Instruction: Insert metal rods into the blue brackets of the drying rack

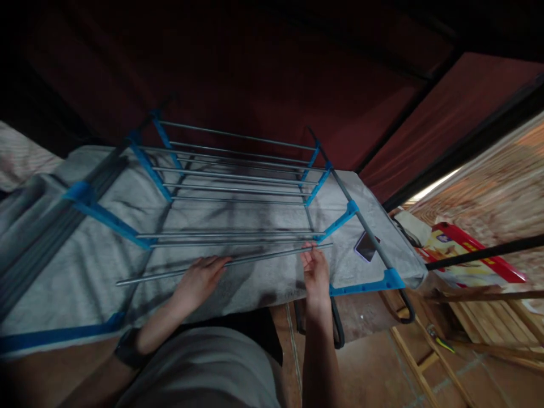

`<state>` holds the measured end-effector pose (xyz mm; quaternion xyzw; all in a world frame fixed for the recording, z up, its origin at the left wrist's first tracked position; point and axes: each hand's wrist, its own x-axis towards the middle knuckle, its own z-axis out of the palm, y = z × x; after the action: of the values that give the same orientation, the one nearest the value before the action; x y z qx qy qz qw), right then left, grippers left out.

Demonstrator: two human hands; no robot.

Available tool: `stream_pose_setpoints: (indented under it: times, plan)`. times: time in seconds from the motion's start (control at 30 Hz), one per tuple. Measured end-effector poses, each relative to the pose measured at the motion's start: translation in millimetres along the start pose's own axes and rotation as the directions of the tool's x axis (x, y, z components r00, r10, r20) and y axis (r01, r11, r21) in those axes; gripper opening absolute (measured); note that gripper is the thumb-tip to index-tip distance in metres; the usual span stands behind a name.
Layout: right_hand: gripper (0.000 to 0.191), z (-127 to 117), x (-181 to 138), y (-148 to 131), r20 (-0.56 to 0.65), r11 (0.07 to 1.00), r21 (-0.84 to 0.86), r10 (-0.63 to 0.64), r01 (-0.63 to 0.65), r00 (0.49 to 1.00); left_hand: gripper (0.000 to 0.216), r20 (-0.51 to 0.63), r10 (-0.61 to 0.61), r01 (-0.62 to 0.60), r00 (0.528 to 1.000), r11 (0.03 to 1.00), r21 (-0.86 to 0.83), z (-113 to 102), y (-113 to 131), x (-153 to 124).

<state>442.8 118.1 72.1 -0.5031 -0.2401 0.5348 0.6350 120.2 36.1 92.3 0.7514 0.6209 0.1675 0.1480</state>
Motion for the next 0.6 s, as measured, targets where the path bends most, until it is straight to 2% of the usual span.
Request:
stream_pose_setpoints:
  times: [0.2,0.4,0.6]
  plan:
    - [0.014,-18,9,15,-0.055,0.989,0.095,0.118,-0.112,0.991,0.047,0.055,-0.005,-0.003,0.998,0.987,0.159,-3,5,-3]
    - [0.013,-36,23,31,-0.075,0.980,0.093,0.181,-0.174,0.981,0.037,0.079,-0.032,0.016,0.996,0.980,0.200,-5,1,-4]
    - [0.018,-47,31,39,-0.082,0.979,0.058,0.202,-0.198,0.976,0.037,0.093,-0.032,0.010,0.995,0.974,0.225,-4,-12,-3]
